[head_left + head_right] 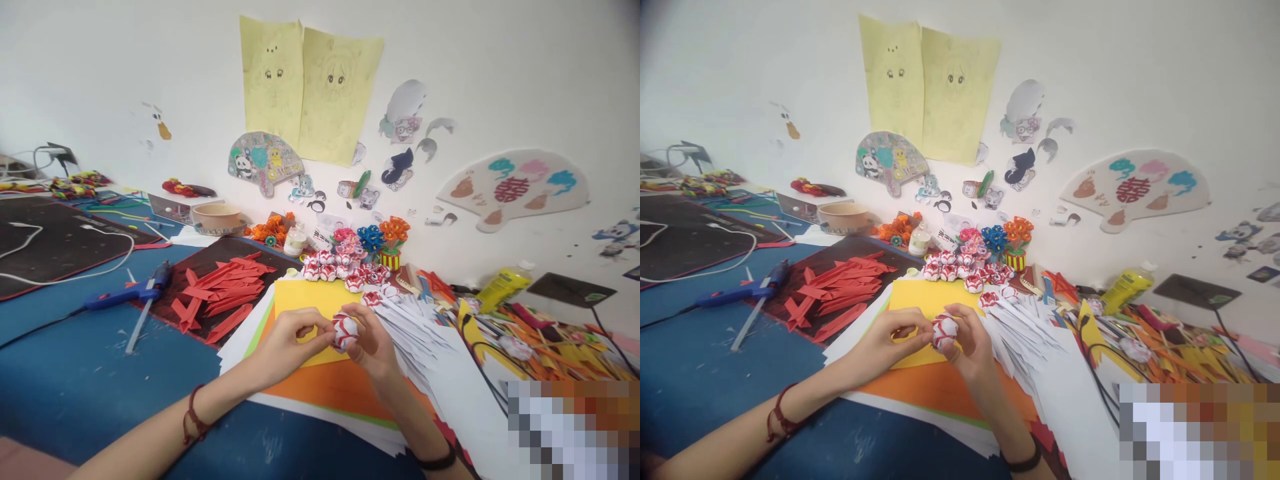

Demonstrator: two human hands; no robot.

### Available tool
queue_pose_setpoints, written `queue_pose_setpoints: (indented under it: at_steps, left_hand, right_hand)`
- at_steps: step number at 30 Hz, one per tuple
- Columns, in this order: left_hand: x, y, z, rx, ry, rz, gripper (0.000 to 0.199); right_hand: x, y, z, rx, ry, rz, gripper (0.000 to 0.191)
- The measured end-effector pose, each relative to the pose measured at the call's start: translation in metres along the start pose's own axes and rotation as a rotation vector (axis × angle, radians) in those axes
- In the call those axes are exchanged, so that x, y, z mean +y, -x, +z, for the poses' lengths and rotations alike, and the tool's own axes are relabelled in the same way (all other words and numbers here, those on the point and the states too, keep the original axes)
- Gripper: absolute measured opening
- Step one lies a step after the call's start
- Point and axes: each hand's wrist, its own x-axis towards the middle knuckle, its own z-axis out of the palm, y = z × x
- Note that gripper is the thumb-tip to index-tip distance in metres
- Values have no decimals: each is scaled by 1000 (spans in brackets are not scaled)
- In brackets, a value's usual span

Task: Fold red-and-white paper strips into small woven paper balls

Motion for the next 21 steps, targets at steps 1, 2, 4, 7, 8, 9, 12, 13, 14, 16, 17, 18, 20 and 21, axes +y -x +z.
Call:
queue_pose_setpoints:
  at_steps: [1, 2, 4, 7, 8, 9, 12, 13, 14, 16, 17, 18, 20, 21]
  left_hand:
    - [0, -1, 0, 3, 11, -7, 19]
    - [-1, -1, 0, 7, 19, -11, 19]
    - [-1, -2, 0, 18, 24, -13, 17]
    - [-2, -1, 0, 19, 10, 0, 17]
    - [-2, -1, 0, 17, -1, 11, 16]
    - [-2, -1, 1, 15, -12, 25, 16]
    - [-2, 1, 1, 17, -41, 58, 16]
    - [-2, 1, 0, 21, -48, 67, 17]
    - [-2, 2, 0, 29, -56, 78, 17]
    - [-2, 3, 0, 51, -81, 113, 17]
    - [-3, 3, -1, 62, -93, 139, 16]
    - [-3, 3, -1, 70, -104, 165, 14]
    - [-4, 2, -1, 80, -113, 201, 12]
    - [-5, 1, -1, 87, -115, 204, 11]
  right_hand:
    - [0, 0, 0, 2, -1, -2, 48]
    - [0, 0, 0, 5, 0, -4, 48]
    - [1, 0, -1, 8, 3, -7, 48]
    - [0, 0, -1, 1, -1, -5, 48]
    - [0, 1, 0, -2, -3, -3, 48]
    - [-1, 1, 0, -3, -5, 0, 48]
    - [-2, -1, 2, 26, -4, 11, 49]
    - [-2, -1, 2, 47, -4, 17, 50]
    - [-1, -2, 2, 67, -8, 27, 52]
    - [1, -4, 1, 82, -29, 60, 55]
    - [2, -5, 1, 74, -43, 87, 55]
    - [4, -6, 0, 62, -57, 115, 53]
    - [6, -7, -1, 50, -81, 156, 47]
    - [6, -8, -2, 55, -86, 160, 45]
